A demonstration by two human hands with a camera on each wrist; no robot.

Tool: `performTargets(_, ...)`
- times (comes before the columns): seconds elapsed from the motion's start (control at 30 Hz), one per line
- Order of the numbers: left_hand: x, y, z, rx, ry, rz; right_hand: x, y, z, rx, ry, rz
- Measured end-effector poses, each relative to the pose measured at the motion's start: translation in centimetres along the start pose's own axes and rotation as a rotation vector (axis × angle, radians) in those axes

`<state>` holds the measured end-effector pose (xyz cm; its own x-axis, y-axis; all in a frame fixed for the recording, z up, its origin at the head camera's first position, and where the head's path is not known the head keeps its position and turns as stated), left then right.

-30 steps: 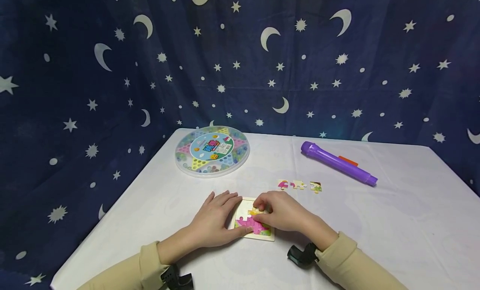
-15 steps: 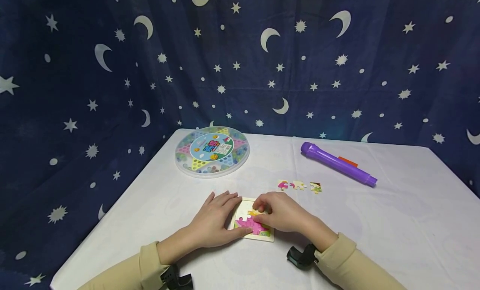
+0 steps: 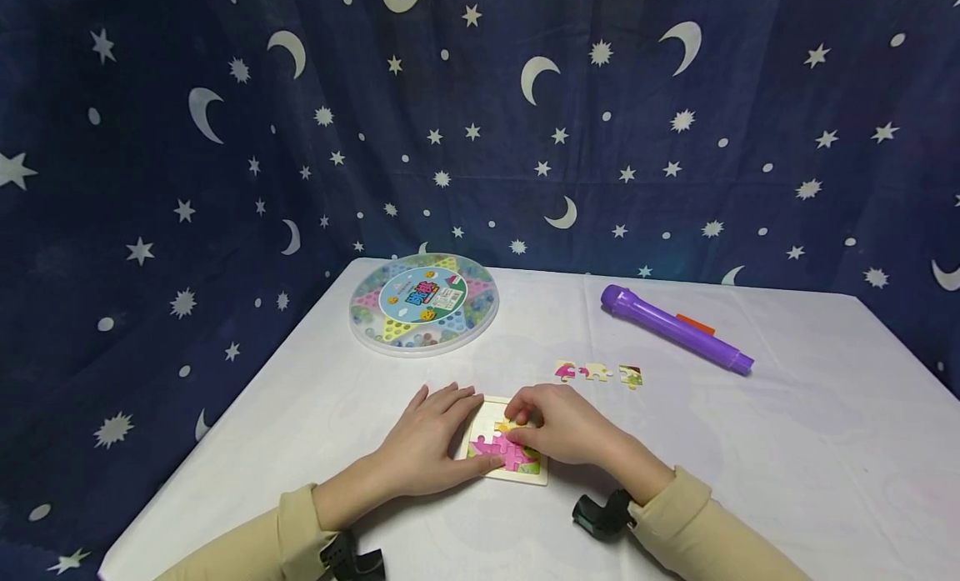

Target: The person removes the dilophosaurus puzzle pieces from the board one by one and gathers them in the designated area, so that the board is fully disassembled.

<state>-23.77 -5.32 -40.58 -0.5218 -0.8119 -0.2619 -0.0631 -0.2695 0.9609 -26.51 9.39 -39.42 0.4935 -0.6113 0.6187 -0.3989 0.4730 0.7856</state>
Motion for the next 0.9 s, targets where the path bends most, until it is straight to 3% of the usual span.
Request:
performTargets(0.53,0.03,0.03,0.00,0.008,0.005,-0.004,0.20,0.29,-0.10,-0.018,-0.025,0.009)
performTargets(0.9,0.05,0.04,0.04,-0.001,0.002,0.007,0.27,0.58,-0.16,-0.045,0.007,0.037)
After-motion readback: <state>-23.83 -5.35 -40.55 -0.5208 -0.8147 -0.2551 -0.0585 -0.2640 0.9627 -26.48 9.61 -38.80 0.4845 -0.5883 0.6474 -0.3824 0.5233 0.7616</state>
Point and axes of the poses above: each hand's wrist, its own z-axis towards the middle knuckle, its own y-axis out of the back of the hand, x = y × z, the point moved 9 cm from there along z, towards the middle knuckle, and after that the axes turned 5 degrees about x, right-handed, at the moved point
